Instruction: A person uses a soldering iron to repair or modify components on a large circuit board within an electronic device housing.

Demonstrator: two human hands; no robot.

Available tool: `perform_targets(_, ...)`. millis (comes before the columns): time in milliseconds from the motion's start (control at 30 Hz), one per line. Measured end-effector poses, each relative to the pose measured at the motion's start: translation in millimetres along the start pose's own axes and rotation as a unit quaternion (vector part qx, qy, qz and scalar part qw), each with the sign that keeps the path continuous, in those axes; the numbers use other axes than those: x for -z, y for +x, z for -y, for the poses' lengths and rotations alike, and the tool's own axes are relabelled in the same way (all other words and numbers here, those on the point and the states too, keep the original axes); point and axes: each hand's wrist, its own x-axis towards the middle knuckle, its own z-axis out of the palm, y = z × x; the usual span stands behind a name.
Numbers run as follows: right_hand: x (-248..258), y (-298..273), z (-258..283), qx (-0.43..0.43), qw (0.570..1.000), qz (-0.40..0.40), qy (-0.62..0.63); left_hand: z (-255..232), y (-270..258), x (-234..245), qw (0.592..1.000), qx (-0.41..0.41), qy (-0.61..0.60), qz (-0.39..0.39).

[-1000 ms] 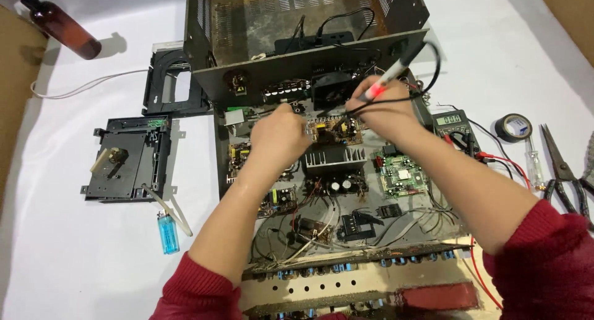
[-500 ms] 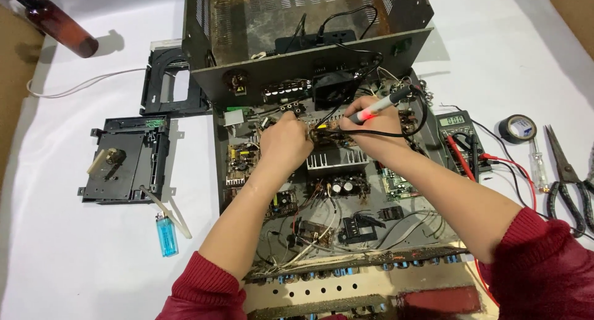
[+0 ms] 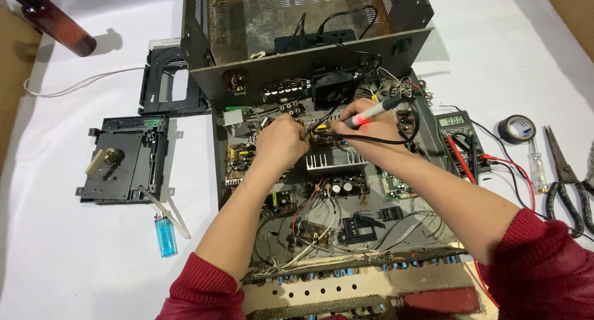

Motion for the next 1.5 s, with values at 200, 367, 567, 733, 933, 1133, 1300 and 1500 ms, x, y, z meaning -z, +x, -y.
perform_targets(200,4.0,0.8,8.1,0.001,1.000,0.023,-0.002,-6.3,-3.2,11.7,1.000,0.004,-0.005,0.011)
perform_targets(367,0.0,3.6,3.2,-0.011,0.999,0.025,-0.022,-16.0,4.6,2.4,0.999,0.017,0.019,-0.021)
perform_targets(567,-0.8,5.9,4.5,-0.001,1.000,0.028,0.000,-23.1,5.3,5.8,1.000,0.006,0.026,0.006)
perform_targets(733,-1.4,6.8,3.5,0.014,0.999,0.028,-0.019,-18.3,7.0,2.4,1.000,0.004,0.031,0.005)
perform_targets(933,0.1,6.6,9.4,0.016,0.999,0.036,-0.025,-22.3,4.8,4.2,1.000,0.011,0.019,0.012)
perform_targets(1133,-1.3,7.9,6.5,0.011,0.999,0.036,-0.022,-21.7,7.8,1.1,1.000,0.020,0.011,0.006)
perform_targets(1300,-1.5,8.5,7.3,0.017,0.999,0.033,-0.023,-24.6,5.2,7.0,1.000,0.007,0.020,0.017)
perform_targets(1500,-0.6,9.1,10.0,-0.009,0.999,0.037,-0.016,-22.9,7.9,6.1,0.999,0.012,0.019,0.026)
